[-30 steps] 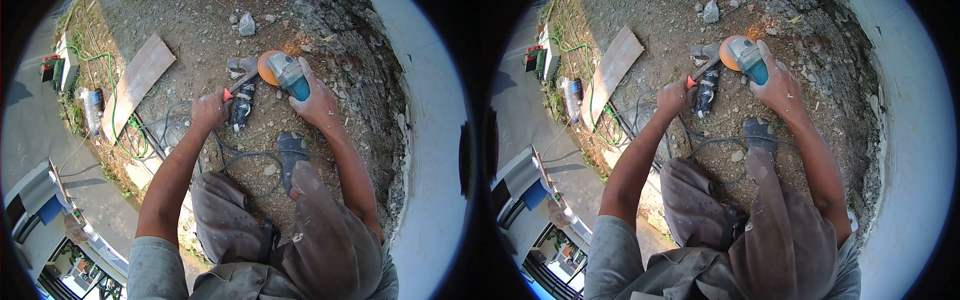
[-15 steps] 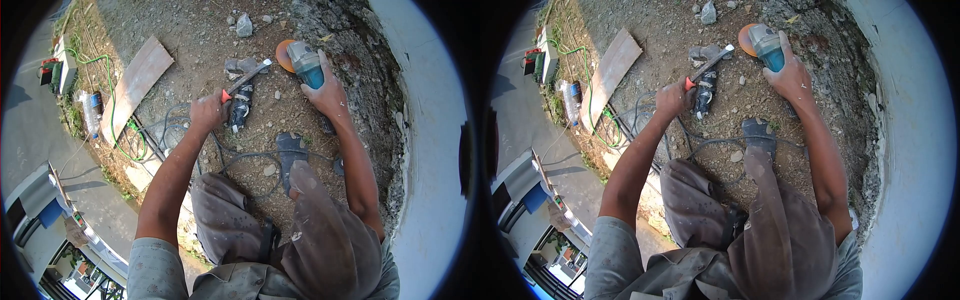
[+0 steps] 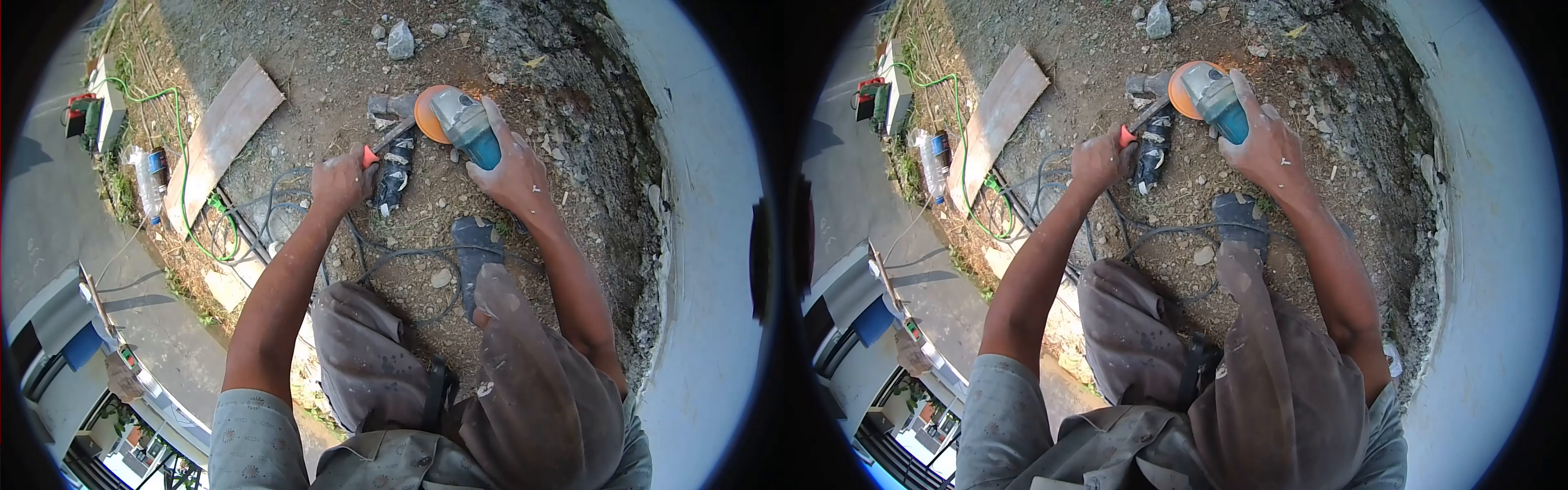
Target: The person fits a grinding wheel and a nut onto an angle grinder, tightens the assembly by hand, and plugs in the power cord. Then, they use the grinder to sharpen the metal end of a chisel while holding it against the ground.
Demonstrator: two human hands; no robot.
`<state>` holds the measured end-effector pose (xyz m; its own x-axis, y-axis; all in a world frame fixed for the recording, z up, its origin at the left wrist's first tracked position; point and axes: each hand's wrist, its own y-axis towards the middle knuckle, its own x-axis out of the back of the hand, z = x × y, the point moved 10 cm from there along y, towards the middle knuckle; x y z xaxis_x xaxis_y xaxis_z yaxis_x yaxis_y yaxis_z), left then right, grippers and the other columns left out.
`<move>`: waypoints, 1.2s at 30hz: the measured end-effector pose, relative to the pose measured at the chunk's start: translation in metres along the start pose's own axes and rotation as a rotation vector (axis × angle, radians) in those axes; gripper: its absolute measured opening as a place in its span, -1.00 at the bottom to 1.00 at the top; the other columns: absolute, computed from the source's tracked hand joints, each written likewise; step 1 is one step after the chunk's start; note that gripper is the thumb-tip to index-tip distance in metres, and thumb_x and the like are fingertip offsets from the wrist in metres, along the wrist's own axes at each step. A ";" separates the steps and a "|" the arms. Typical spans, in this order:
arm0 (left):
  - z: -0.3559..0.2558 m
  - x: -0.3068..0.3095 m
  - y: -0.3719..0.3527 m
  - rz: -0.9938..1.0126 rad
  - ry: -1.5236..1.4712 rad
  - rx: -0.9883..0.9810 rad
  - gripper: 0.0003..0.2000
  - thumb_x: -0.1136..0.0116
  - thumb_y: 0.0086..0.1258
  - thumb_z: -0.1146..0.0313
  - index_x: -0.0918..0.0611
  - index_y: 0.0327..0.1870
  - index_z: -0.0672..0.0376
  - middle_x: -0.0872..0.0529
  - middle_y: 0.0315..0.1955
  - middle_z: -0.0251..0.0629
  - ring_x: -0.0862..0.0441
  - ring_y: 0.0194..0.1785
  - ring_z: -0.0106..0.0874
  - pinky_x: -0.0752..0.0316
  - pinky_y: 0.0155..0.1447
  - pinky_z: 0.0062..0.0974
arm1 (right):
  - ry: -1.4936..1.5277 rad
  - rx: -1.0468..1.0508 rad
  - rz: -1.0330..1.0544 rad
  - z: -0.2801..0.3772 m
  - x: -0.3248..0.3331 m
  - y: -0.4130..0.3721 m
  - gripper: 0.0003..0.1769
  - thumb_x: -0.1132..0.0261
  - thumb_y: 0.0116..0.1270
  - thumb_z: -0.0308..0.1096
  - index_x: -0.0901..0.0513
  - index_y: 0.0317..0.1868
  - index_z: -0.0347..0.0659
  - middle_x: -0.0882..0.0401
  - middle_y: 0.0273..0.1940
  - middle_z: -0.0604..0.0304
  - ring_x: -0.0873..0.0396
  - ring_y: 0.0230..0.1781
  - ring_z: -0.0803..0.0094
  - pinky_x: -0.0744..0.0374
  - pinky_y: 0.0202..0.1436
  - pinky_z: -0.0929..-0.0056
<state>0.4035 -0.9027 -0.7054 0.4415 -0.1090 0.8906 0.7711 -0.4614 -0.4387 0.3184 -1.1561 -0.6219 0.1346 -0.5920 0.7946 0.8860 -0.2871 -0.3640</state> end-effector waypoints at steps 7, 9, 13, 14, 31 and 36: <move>0.001 -0.001 0.000 -0.012 -0.003 -0.012 -0.64 -0.10 0.50 -0.05 -0.49 0.06 0.02 -0.80 -0.30 -0.08 -0.77 -0.15 -0.01 -0.50 0.02 0.02 | 0.028 0.009 -0.027 -0.003 0.000 0.002 0.15 -0.47 0.08 -0.19 -0.03 0.65 0.27 -0.65 0.07 -0.22 -0.66 0.07 -0.20 -0.62 0.15 -0.04; 0.001 -0.002 0.000 -0.015 0.005 -0.015 -0.64 -0.10 0.50 -0.05 -0.49 0.06 0.02 -0.80 -0.30 -0.08 -0.77 -0.15 -0.01 -0.50 0.02 0.02 | 0.035 0.015 -0.031 -0.004 0.001 0.003 0.15 -0.46 0.08 -0.20 -0.03 0.65 0.28 -0.66 0.06 -0.22 -0.66 0.06 -0.21 -0.63 0.14 -0.04; 0.001 -0.001 0.000 -0.027 -0.010 -0.008 -0.64 -0.10 0.50 -0.05 -0.49 0.06 0.02 -0.80 -0.31 -0.09 -0.77 -0.15 -0.01 -0.50 0.01 0.02 | 0.020 0.021 -0.035 -0.003 0.004 0.003 0.14 -0.45 0.08 -0.21 -0.03 0.65 0.27 -0.66 0.05 -0.21 -0.66 0.05 -0.20 -0.63 0.13 -0.04; 0.001 -0.001 0.000 -0.027 -0.003 -0.010 -0.64 -0.10 0.50 -0.05 -0.49 0.06 0.02 -0.80 -0.32 -0.09 -0.77 -0.16 -0.01 -0.51 0.00 0.01 | 0.021 0.017 -0.031 -0.003 0.004 0.003 0.14 -0.45 0.08 -0.22 -0.03 0.65 0.27 -0.66 0.05 -0.21 -0.67 0.04 -0.20 -0.63 0.13 -0.04; 0.001 -0.002 0.001 -0.025 0.005 -0.025 -0.63 -0.12 0.49 -0.05 -0.50 0.05 0.04 -0.79 -0.34 -0.09 -0.77 -0.19 -0.01 -0.55 -0.12 -0.03 | 0.033 -0.001 -0.138 -0.027 0.017 0.030 0.13 -0.46 0.10 -0.16 -0.04 0.66 0.21 -0.69 0.06 -0.24 -0.69 0.06 -0.18 -0.63 0.15 -0.01; 0.001 -0.001 0.000 -0.027 0.005 -0.017 -0.63 -0.11 0.49 -0.05 -0.49 0.05 0.03 -0.80 -0.31 -0.10 -0.77 -0.15 -0.03 -0.53 -0.03 -0.02 | 0.037 0.002 -0.196 -0.033 0.030 0.031 0.13 -0.46 0.10 -0.17 -0.05 0.65 0.14 -0.69 0.07 -0.25 -0.68 0.06 -0.22 -0.62 0.14 -0.02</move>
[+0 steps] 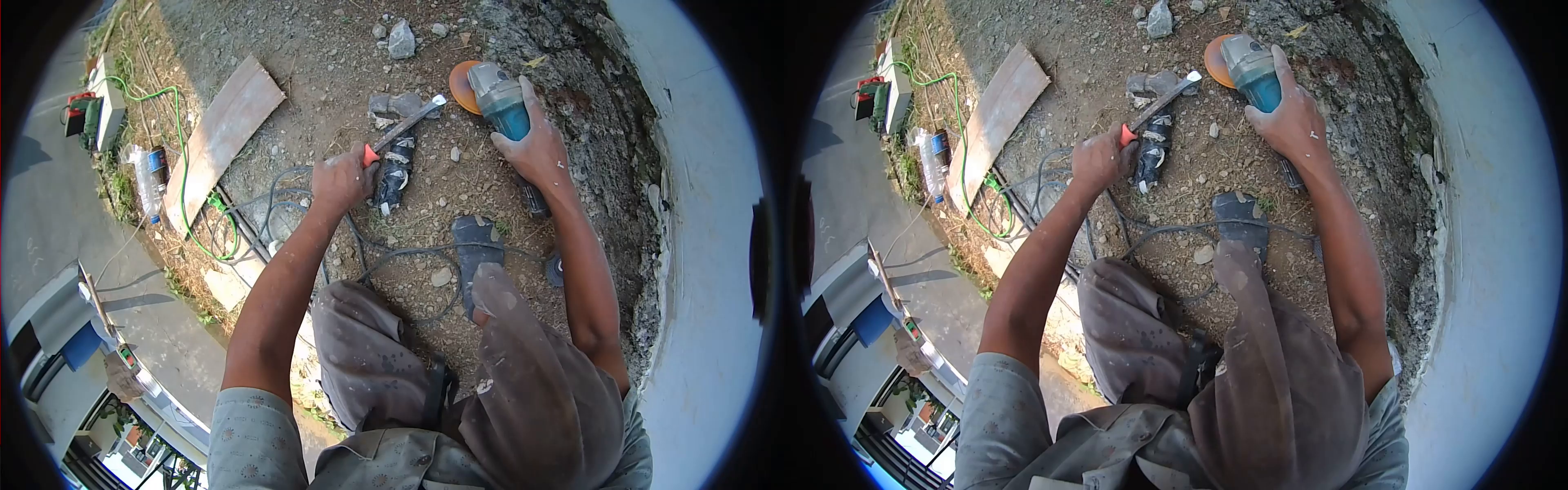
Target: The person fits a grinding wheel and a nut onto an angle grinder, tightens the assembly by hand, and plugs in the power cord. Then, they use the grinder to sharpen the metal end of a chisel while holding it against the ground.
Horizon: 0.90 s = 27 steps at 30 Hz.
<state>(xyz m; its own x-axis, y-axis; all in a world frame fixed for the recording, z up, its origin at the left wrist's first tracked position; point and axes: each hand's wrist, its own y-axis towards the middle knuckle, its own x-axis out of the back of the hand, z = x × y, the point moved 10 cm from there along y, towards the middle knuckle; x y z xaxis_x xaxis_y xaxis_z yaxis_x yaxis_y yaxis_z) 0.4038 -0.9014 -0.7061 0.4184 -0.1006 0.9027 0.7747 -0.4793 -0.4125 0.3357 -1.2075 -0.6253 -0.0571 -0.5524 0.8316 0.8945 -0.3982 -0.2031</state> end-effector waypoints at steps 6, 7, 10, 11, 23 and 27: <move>0.000 -0.002 0.000 0.025 0.018 0.010 -0.63 -0.10 0.50 -0.06 -0.49 0.06 0.03 -0.80 -0.29 -0.10 -0.77 -0.13 -0.05 -0.51 0.00 -0.02 | 0.011 0.039 0.070 0.017 -0.014 -0.022 0.14 -0.48 0.10 -0.17 -0.04 0.66 0.18 -0.68 0.06 -0.25 -0.68 0.04 -0.21 -0.63 0.12 -0.04; 0.000 -0.002 0.000 0.025 0.028 0.007 -0.63 -0.10 0.51 -0.06 -0.49 0.06 0.03 -0.80 -0.30 -0.10 -0.77 -0.13 -0.05 -0.52 0.00 -0.02 | 0.000 0.031 0.080 0.016 -0.019 -0.024 0.14 -0.48 0.10 -0.17 -0.04 0.66 0.19 -0.68 0.05 -0.25 -0.68 0.03 -0.21 -0.63 0.12 -0.04; -0.001 0.000 0.000 -0.007 0.010 -0.001 -0.63 -0.10 0.50 -0.06 -0.49 0.05 0.03 -0.80 -0.30 -0.11 -0.77 -0.14 -0.04 -0.52 -0.02 -0.02 | 0.009 0.079 0.055 0.019 -0.022 -0.026 0.14 -0.48 0.11 -0.17 -0.03 0.66 0.23 -0.68 0.01 -0.20 -0.68 0.01 -0.21 -0.64 0.11 -0.06; -0.001 -0.001 0.000 -0.003 0.008 -0.001 -0.63 -0.10 0.50 -0.06 -0.49 0.05 0.03 -0.80 -0.30 -0.11 -0.77 -0.15 -0.05 -0.52 -0.03 -0.02 | 0.001 0.066 0.069 0.018 -0.023 -0.027 0.14 -0.48 0.12 -0.17 -0.03 0.66 0.24 -0.68 -0.01 -0.20 -0.69 0.01 -0.20 -0.64 0.11 -0.06; -0.001 0.000 0.000 0.000 0.003 0.003 -0.63 -0.11 0.50 -0.05 -0.49 0.05 0.04 -0.80 -0.29 -0.11 -0.77 -0.14 -0.05 -0.51 -0.02 -0.02 | -0.022 0.010 0.124 0.022 -0.021 -0.027 0.13 -0.45 0.13 -0.14 -0.02 0.66 0.25 -0.66 0.05 -0.18 -0.68 0.05 -0.14 -0.64 0.14 -0.02; 0.000 -0.002 -0.001 -0.007 0.003 0.001 -0.64 -0.10 0.50 -0.05 -0.48 0.05 0.04 -0.80 -0.27 -0.11 -0.77 -0.11 -0.05 -0.50 0.02 -0.02 | -0.026 0.004 0.131 0.022 -0.022 -0.025 0.12 -0.45 0.13 -0.14 -0.03 0.66 0.24 -0.66 0.06 -0.17 -0.67 0.07 -0.14 -0.63 0.16 -0.01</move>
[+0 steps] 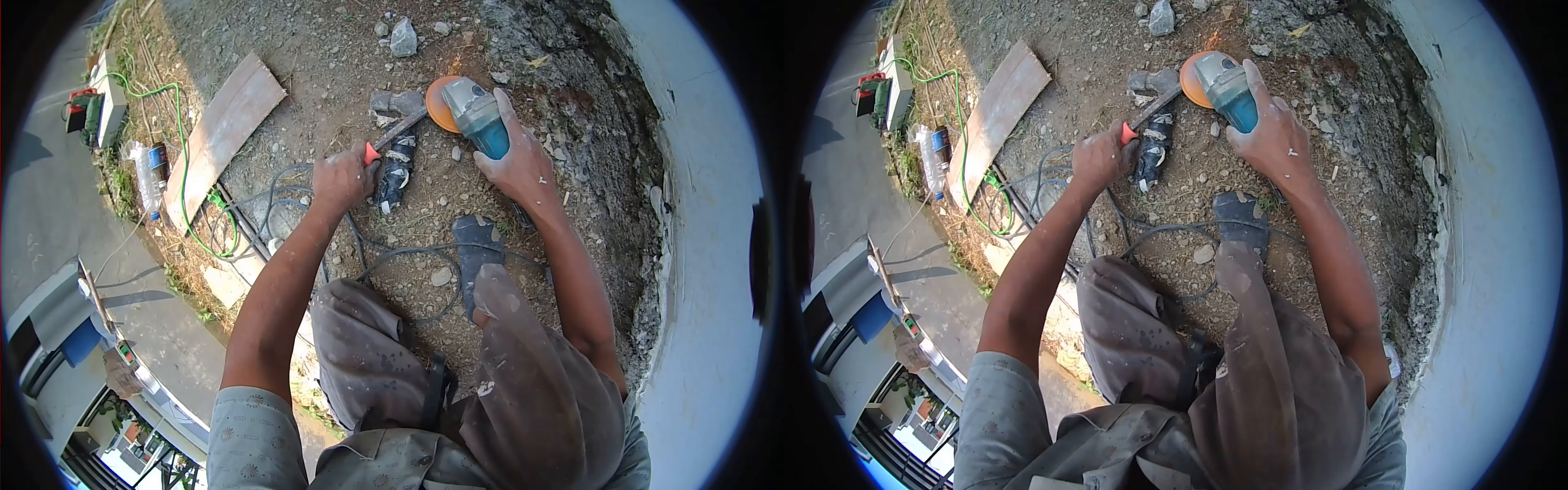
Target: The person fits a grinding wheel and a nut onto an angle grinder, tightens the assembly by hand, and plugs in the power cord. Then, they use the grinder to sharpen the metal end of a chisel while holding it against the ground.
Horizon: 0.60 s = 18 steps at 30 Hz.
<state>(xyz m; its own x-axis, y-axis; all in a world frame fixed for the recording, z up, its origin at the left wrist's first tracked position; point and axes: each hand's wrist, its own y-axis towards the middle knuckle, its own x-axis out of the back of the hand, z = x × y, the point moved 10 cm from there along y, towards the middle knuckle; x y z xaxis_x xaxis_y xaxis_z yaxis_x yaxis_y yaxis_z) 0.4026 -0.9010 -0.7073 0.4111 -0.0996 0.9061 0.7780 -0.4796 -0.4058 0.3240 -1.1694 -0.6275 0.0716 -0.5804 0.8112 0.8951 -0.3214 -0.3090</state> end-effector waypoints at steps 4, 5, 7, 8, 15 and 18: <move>-0.001 0.000 0.000 0.031 -0.018 0.024 -0.64 -0.09 0.51 -0.05 -0.48 0.04 0.03 -0.80 -0.26 -0.10 -0.77 -0.09 -0.04 -0.49 0.03 -0.01 | -0.021 0.019 -0.019 -0.001 -0.001 0.000 0.13 -0.46 0.13 -0.13 -0.03 0.66 0.24 -0.67 0.05 -0.17 -0.67 0.07 -0.13 -0.63 0.16 -0.01; -0.001 0.001 -0.001 0.031 -0.017 0.025 -0.64 -0.10 0.50 -0.05 -0.48 0.04 0.03 -0.80 -0.26 -0.10 -0.77 -0.09 -0.04 -0.49 0.02 -0.02 | -0.023 0.014 -0.011 -0.001 -0.001 0.000 0.13 -0.46 0.13 -0.13 -0.02 0.66 0.24 -0.67 0.05 -0.17 -0.67 0.07 -0.13 -0.63 0.16 -0.02; -0.001 0.001 0.000 0.030 -0.012 0.026 -0.64 -0.10 0.50 -0.04 -0.48 0.04 0.03 -0.80 -0.25 -0.10 -0.76 -0.09 -0.04 -0.49 0.01 -0.03 | -0.027 0.004 0.004 -0.001 -0.001 -0.001 0.13 -0.46 0.13 -0.12 -0.02 0.66 0.24 -0.66 0.04 -0.16 -0.67 0.06 -0.13 -0.63 0.15 -0.02; -0.001 0.001 0.000 0.034 -0.022 0.030 -0.64 -0.10 0.50 -0.05 -0.48 0.04 0.02 -0.80 -0.25 -0.10 -0.76 -0.09 -0.03 -0.49 0.01 -0.03 | -0.017 0.015 -0.001 0.000 -0.002 -0.002 0.13 -0.46 0.13 -0.12 -0.02 0.66 0.25 -0.66 0.03 -0.16 -0.68 0.05 -0.13 -0.63 0.14 -0.03; 0.000 -0.001 0.001 0.070 -0.036 0.048 -0.64 -0.10 0.50 -0.06 -0.49 0.06 0.01 -0.81 -0.23 -0.10 -0.76 -0.07 -0.03 -0.49 0.01 -0.03 | -0.019 0.044 -0.006 0.008 -0.007 -0.012 0.12 -0.46 0.12 -0.14 -0.05 0.65 0.24 -0.66 -0.02 -0.17 -0.70 -0.01 -0.13 -0.65 0.09 -0.05; 0.001 -0.001 0.000 0.066 -0.042 0.050 -0.63 -0.09 0.50 -0.06 -0.49 0.07 0.01 -0.81 -0.21 -0.10 -0.76 -0.06 -0.03 -0.49 0.02 -0.02 | 0.011 0.052 -0.026 0.009 -0.004 -0.011 0.12 -0.46 0.12 -0.16 -0.05 0.65 0.25 -0.67 -0.04 -0.17 -0.70 -0.01 -0.13 -0.64 0.10 -0.04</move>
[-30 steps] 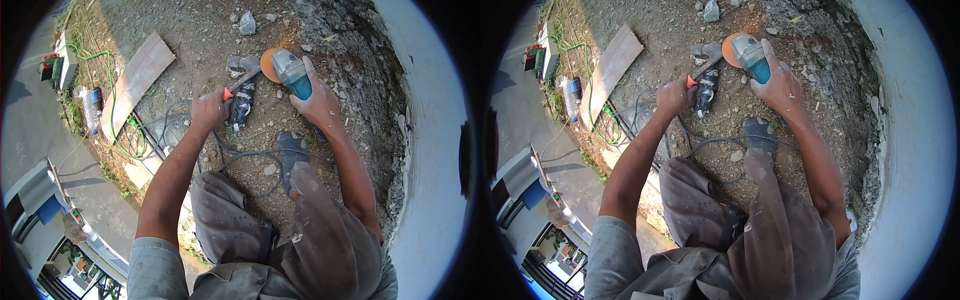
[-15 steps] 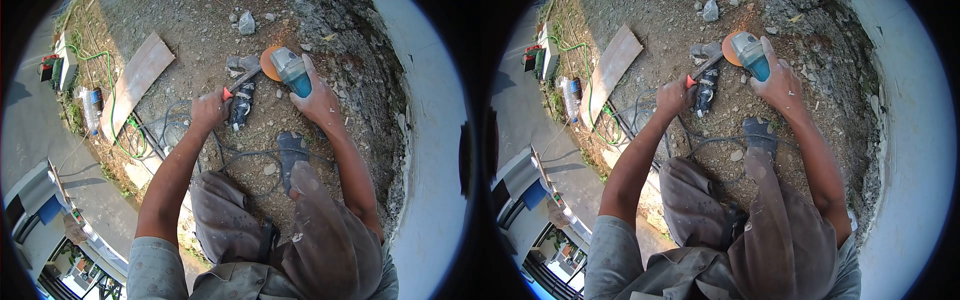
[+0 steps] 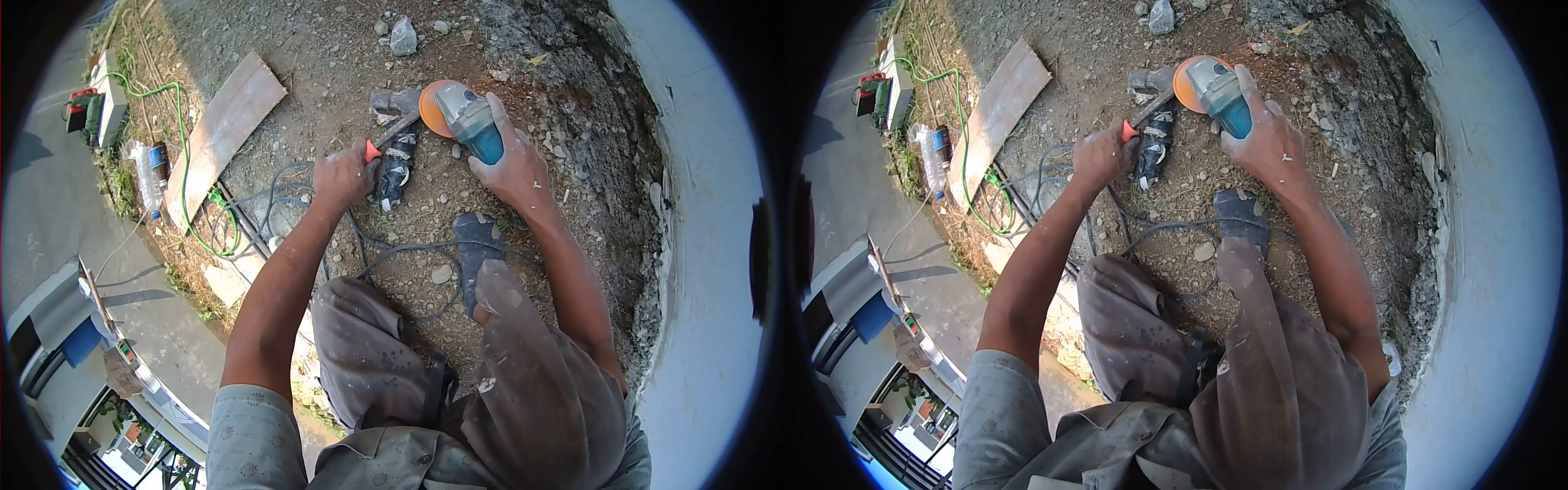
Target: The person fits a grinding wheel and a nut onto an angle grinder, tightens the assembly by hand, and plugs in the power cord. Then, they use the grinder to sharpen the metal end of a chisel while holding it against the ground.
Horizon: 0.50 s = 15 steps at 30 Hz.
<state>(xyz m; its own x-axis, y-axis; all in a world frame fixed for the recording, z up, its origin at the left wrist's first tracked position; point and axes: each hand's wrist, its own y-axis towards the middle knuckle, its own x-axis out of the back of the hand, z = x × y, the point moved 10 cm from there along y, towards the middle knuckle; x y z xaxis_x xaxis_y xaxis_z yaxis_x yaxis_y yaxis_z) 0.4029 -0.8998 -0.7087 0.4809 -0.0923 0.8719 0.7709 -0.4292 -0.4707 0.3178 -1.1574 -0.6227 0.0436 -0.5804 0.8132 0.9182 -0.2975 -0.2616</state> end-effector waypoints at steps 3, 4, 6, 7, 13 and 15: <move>-0.001 0.001 0.000 -0.013 -0.002 -0.007 -0.63 -0.08 0.51 -0.06 -0.50 0.07 0.01 -0.80 -0.22 -0.10 -0.76 -0.06 -0.03 -0.49 0.01 -0.02 | -0.006 -0.026 0.003 -0.008 0.003 0.006 0.12 -0.46 0.12 -0.17 -0.05 0.65 0.25 -0.68 -0.04 -0.17 -0.70 0.00 -0.14 -0.64 0.12 -0.04; -0.001 0.001 0.000 -0.018 0.000 -0.011 -0.63 -0.08 0.51 -0.06 -0.50 0.07 0.01 -0.80 -0.22 -0.09 -0.76 -0.07 -0.03 -0.49 0.01 -0.02 | -0.013 -0.037 0.008 -0.011 0.004 0.009 0.12 -0.46 0.12 -0.17 -0.05 0.65 0.24 -0.68 -0.03 -0.18 -0.70 0.00 -0.14 -0.64 0.12 -0.04; -0.002 0.001 0.000 -0.021 0.009 -0.018 -0.64 -0.09 0.50 -0.06 -0.50 0.07 0.01 -0.81 -0.23 -0.10 -0.76 -0.08 -0.04 -0.50 0.00 -0.03 | -0.013 -0.039 0.002 -0.012 0.005 0.013 0.13 -0.47 0.11 -0.17 -0.04 0.66 0.24 -0.68 -0.01 -0.18 -0.70 0.01 -0.14 -0.64 0.13 -0.03; -0.002 0.002 0.000 -0.023 0.015 -0.022 -0.64 -0.10 0.50 -0.06 -0.50 0.06 0.01 -0.81 -0.24 -0.10 -0.76 -0.09 -0.04 -0.50 -0.01 -0.04 | -0.013 -0.039 -0.001 -0.012 0.005 0.014 0.14 -0.47 0.10 -0.16 -0.04 0.66 0.23 -0.68 0.00 -0.19 -0.69 0.01 -0.14 -0.63 0.13 -0.03; -0.002 0.003 0.000 -0.049 0.014 -0.027 -0.65 -0.12 0.49 -0.05 -0.50 0.02 0.01 -0.81 -0.27 -0.13 -0.77 -0.12 -0.05 -0.51 -0.03 -0.04 | 0.001 -0.021 -0.009 -0.013 0.002 0.015 0.16 -0.49 0.09 -0.15 -0.02 0.66 0.24 -0.67 0.03 -0.19 -0.68 0.04 -0.16 -0.63 0.14 -0.02; -0.002 0.003 0.000 -0.060 0.028 -0.031 -0.65 -0.13 0.49 -0.05 -0.49 0.02 0.01 -0.80 -0.28 -0.13 -0.77 -0.12 -0.06 -0.51 -0.04 -0.04 | 0.007 -0.019 -0.013 -0.013 0.002 0.015 0.16 -0.49 0.09 -0.15 -0.02 0.66 0.24 -0.68 0.02 -0.19 -0.68 0.04 -0.16 -0.63 0.14 -0.03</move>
<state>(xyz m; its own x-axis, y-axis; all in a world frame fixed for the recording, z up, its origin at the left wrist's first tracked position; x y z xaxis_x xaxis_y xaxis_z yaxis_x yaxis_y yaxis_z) 0.4030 -0.9018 -0.7060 0.4221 -0.0909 0.9020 0.7842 -0.4626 -0.4136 0.3271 -1.1731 -0.6316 0.0288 -0.5816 0.8130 0.9109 -0.3197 -0.2610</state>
